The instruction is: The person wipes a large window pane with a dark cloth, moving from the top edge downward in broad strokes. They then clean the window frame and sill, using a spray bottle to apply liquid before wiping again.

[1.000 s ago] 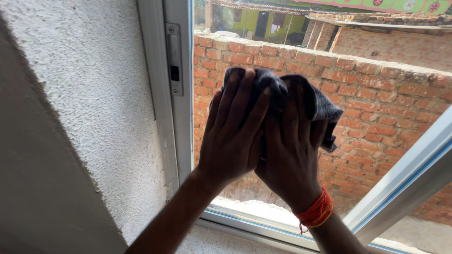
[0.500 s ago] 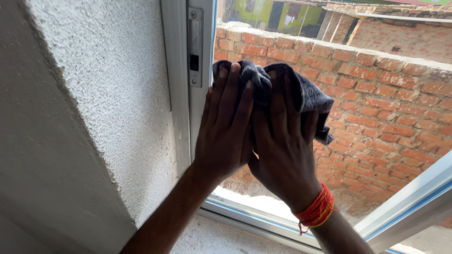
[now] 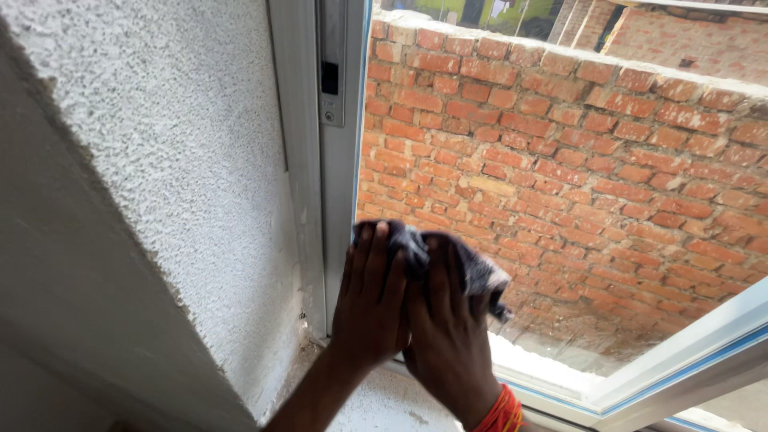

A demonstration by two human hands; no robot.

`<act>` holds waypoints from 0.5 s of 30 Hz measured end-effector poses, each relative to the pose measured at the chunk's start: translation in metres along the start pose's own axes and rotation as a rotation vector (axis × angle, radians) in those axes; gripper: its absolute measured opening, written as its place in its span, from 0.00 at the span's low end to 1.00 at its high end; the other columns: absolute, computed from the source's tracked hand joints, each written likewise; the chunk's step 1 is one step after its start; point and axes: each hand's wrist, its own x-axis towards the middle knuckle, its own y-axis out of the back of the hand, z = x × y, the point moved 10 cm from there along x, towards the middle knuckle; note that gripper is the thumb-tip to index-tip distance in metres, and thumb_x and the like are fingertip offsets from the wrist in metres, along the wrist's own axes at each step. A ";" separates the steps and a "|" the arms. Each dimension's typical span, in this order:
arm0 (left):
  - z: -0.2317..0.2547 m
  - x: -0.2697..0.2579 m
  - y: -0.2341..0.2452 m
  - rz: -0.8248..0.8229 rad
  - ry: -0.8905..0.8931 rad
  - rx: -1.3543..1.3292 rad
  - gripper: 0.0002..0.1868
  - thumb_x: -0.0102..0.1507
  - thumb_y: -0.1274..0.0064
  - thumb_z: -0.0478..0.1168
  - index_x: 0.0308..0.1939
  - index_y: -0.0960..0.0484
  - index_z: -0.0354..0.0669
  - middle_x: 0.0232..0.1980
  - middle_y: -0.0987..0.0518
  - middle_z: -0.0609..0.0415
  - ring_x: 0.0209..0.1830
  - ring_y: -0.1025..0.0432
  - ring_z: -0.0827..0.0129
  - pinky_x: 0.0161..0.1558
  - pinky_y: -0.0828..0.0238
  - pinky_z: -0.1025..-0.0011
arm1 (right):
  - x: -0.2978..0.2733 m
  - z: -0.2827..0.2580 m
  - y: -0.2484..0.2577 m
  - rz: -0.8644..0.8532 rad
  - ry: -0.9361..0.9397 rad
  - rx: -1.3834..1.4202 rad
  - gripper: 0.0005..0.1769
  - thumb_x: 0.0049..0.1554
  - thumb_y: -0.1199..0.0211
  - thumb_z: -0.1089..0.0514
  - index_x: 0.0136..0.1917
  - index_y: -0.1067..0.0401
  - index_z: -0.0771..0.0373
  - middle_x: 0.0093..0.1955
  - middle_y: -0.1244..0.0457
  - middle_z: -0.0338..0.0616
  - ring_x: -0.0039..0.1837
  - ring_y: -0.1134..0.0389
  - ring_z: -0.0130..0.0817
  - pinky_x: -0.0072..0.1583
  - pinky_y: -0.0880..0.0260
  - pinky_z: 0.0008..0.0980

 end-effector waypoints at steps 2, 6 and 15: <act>-0.001 -0.021 -0.007 -0.029 0.031 -0.011 0.27 0.74 0.63 0.45 0.72 0.39 0.27 0.78 0.45 0.24 0.81 0.51 0.30 0.78 0.55 0.38 | -0.014 -0.002 -0.012 -0.014 0.029 0.057 0.46 0.43 0.33 0.52 0.72 0.41 0.71 0.79 0.56 0.69 0.80 0.57 0.63 0.68 0.57 0.76; -0.004 -0.053 -0.019 -0.089 0.091 -0.029 0.27 0.73 0.63 0.44 0.71 0.39 0.26 0.79 0.46 0.24 0.82 0.52 0.30 0.78 0.57 0.38 | -0.037 -0.003 -0.036 -0.010 0.015 0.084 0.41 0.49 0.35 0.54 0.73 0.40 0.67 0.82 0.56 0.65 0.82 0.57 0.59 0.71 0.57 0.71; 0.008 0.005 0.007 -0.037 0.053 -0.104 0.29 0.73 0.63 0.42 0.75 0.42 0.26 0.81 0.50 0.24 0.84 0.57 0.30 0.81 0.61 0.39 | -0.008 0.000 0.008 0.157 0.014 0.034 0.34 0.59 0.42 0.56 0.77 0.41 0.64 0.83 0.56 0.60 0.85 0.57 0.56 0.77 0.65 0.70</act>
